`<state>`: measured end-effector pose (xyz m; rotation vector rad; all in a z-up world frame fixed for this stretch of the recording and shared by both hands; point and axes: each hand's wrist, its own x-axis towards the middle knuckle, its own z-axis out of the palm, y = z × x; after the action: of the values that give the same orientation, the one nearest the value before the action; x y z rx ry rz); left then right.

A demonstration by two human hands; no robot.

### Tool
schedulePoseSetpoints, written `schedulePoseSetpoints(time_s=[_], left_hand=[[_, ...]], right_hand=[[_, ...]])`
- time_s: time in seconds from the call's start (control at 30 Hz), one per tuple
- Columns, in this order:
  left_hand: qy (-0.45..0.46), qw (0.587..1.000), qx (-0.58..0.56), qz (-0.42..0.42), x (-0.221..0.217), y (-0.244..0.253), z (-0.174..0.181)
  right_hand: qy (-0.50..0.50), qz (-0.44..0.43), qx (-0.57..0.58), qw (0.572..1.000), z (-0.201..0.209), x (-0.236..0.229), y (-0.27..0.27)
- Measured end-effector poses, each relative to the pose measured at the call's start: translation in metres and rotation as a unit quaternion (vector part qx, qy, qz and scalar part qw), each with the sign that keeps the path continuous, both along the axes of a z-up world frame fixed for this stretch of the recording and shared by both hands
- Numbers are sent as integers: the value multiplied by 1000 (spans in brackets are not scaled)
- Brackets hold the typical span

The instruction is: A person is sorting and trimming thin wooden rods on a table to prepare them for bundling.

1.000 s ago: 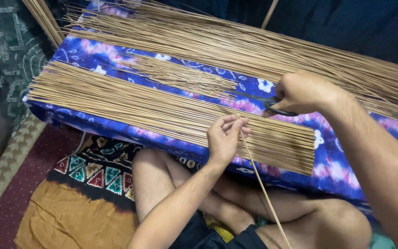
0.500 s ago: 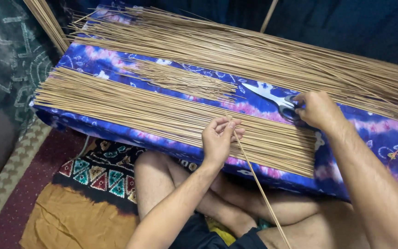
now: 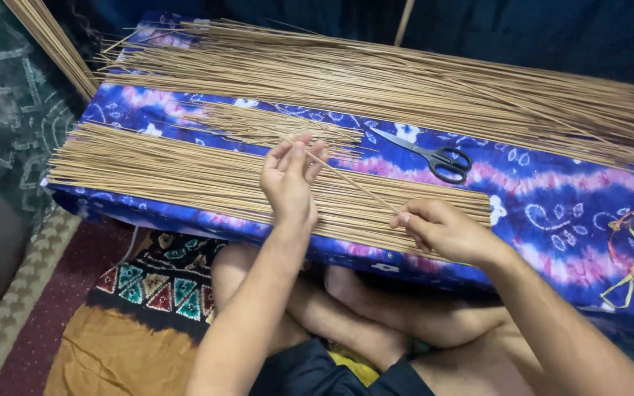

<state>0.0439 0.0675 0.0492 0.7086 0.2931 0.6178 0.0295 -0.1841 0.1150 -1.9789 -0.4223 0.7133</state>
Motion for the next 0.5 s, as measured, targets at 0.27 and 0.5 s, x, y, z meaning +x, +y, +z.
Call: schedulePoseSetpoints(time_s=[0.27, 0.5], left_hand=[[23, 996, -46, 70, 6, 63, -28], [24, 849, 465, 249, -22, 24, -10]], right_hand=[[-179, 25, -231, 956, 13, 0, -18], [-284, 34, -290, 913, -14, 4, -23]])
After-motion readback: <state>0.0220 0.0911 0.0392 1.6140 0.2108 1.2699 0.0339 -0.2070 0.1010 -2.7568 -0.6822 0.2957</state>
